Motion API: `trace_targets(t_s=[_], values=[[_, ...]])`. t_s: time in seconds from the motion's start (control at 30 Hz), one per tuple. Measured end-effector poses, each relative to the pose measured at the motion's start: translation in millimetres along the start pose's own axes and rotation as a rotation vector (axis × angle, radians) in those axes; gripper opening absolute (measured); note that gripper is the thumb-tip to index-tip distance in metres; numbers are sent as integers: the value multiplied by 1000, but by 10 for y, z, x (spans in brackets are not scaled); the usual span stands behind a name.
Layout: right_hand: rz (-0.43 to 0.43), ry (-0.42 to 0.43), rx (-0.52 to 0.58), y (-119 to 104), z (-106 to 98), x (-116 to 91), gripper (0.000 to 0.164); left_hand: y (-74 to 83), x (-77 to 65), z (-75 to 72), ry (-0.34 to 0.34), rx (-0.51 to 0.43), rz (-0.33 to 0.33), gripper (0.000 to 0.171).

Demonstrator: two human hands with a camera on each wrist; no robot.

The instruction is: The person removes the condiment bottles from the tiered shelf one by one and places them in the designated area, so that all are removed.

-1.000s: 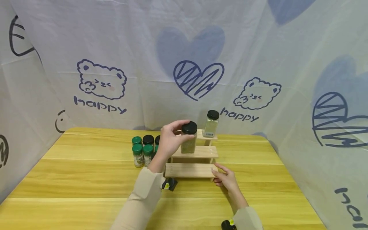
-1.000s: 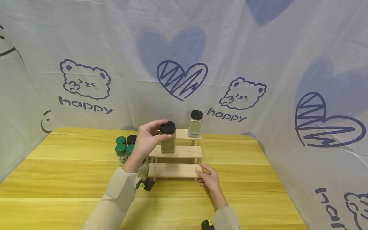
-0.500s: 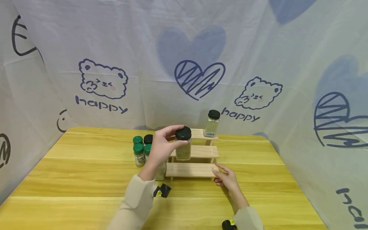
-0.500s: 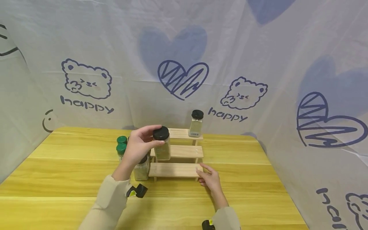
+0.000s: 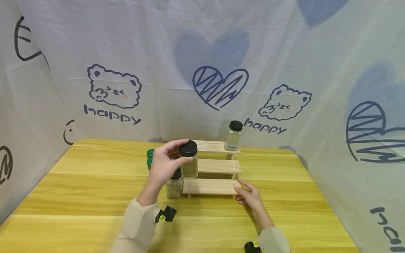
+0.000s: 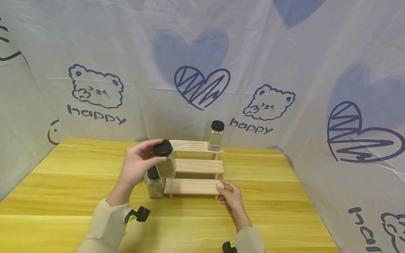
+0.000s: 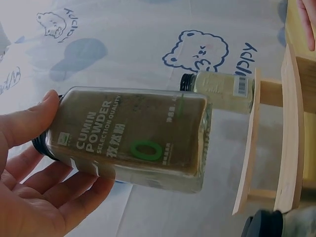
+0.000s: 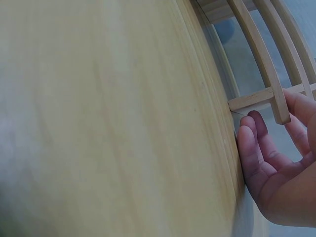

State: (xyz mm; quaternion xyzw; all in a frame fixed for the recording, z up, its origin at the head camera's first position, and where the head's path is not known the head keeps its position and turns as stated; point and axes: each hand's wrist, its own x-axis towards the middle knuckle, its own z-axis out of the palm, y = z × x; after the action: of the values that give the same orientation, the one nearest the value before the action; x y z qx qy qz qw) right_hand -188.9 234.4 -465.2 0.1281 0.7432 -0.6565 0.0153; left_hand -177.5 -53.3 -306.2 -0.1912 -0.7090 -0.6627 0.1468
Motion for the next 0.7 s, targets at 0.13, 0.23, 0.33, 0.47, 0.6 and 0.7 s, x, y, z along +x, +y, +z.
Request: trace_targets(t_s=[0.13, 0.23, 0.33, 0.47, 0.6, 0.7], values=[[0, -1, -2, 1, 1, 4, 43, 9, -30, -95, 22, 1, -6, 43], [1, -3, -1, 4, 0, 5, 43, 11, -56, -167, 28, -7, -20, 42], [3, -5, 1, 8, 0, 4, 42, 5, -84, -236, 26, -12, -33, 42], [3, -3, -2, 2, 3, -2, 42, -7, -116, -312, 29, -4, -41, 43], [4, 3, -4, -3, 8, -7, 43, -24, -139, -384, 44, 0, -40, 44], [3, 3, -3, 2, 7, -8, 43, -36, -158, -448, 58, 11, -37, 44]])
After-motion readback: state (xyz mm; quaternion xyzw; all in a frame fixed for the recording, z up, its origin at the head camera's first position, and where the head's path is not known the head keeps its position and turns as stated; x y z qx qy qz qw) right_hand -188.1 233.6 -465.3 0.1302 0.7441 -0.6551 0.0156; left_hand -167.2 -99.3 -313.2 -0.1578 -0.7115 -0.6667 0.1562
